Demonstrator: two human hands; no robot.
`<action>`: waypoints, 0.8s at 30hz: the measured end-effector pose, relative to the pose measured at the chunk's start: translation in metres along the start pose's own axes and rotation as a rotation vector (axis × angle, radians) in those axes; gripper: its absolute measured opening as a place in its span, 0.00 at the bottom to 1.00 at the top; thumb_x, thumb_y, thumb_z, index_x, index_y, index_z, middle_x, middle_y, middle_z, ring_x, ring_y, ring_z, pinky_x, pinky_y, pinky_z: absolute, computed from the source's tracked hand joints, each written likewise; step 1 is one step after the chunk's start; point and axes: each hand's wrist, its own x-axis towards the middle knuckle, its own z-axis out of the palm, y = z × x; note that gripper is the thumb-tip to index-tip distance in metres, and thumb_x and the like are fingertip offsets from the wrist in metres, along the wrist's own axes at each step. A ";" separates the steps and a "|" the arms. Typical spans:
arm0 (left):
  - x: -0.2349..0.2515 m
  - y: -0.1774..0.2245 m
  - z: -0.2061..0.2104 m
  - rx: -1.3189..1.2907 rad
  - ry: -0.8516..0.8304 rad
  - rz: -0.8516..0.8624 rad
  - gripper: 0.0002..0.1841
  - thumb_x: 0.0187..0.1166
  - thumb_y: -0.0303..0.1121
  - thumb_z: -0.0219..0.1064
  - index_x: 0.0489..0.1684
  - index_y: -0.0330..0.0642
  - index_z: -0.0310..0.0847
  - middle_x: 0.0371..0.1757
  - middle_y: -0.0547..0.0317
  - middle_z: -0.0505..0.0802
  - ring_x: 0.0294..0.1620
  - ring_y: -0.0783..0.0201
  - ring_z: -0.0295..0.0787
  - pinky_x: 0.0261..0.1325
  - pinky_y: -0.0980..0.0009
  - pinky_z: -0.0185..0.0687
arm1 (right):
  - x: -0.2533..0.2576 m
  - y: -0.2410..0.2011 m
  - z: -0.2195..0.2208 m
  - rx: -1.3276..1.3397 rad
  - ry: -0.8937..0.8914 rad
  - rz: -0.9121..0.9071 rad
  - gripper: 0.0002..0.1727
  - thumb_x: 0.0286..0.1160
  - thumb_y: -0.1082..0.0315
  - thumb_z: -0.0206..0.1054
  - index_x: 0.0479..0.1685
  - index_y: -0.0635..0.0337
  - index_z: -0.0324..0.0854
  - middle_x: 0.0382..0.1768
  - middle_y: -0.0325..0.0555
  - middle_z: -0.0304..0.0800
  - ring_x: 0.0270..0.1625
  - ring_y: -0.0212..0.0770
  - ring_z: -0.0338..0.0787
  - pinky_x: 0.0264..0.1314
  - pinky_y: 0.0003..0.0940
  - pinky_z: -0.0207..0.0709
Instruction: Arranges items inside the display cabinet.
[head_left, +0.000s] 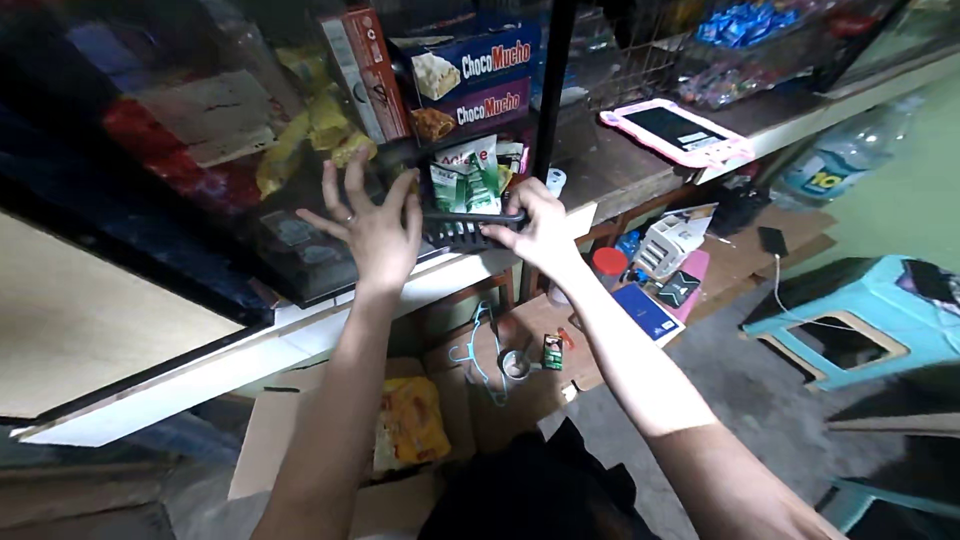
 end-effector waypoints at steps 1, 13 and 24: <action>-0.004 0.001 -0.005 -0.066 -0.009 -0.003 0.17 0.85 0.46 0.58 0.66 0.67 0.87 0.87 0.38 0.68 0.90 0.22 0.42 0.76 0.14 0.24 | -0.005 0.000 -0.006 0.043 -0.003 -0.027 0.18 0.57 0.68 0.83 0.26 0.70 0.78 0.42 0.60 0.84 0.46 0.43 0.84 0.47 0.31 0.78; -0.083 0.062 -0.061 -1.280 -0.841 -0.767 0.42 0.84 0.61 0.53 0.89 0.41 0.44 0.67 0.60 0.87 0.51 0.64 0.94 0.48 0.64 0.93 | -0.095 0.000 -0.113 0.302 -0.148 -0.095 0.20 0.67 0.57 0.80 0.27 0.50 0.70 0.45 0.29 0.80 0.51 0.16 0.80 0.53 0.11 0.76; -0.125 0.133 0.014 -1.339 -1.285 -0.927 0.50 0.70 0.27 0.69 0.91 0.34 0.34 0.73 0.47 0.79 0.63 0.69 0.85 0.60 0.71 0.85 | -0.223 0.035 -0.118 0.061 0.026 0.203 0.20 0.67 0.49 0.79 0.28 0.47 0.73 0.58 0.26 0.79 0.68 0.13 0.75 0.70 0.09 0.70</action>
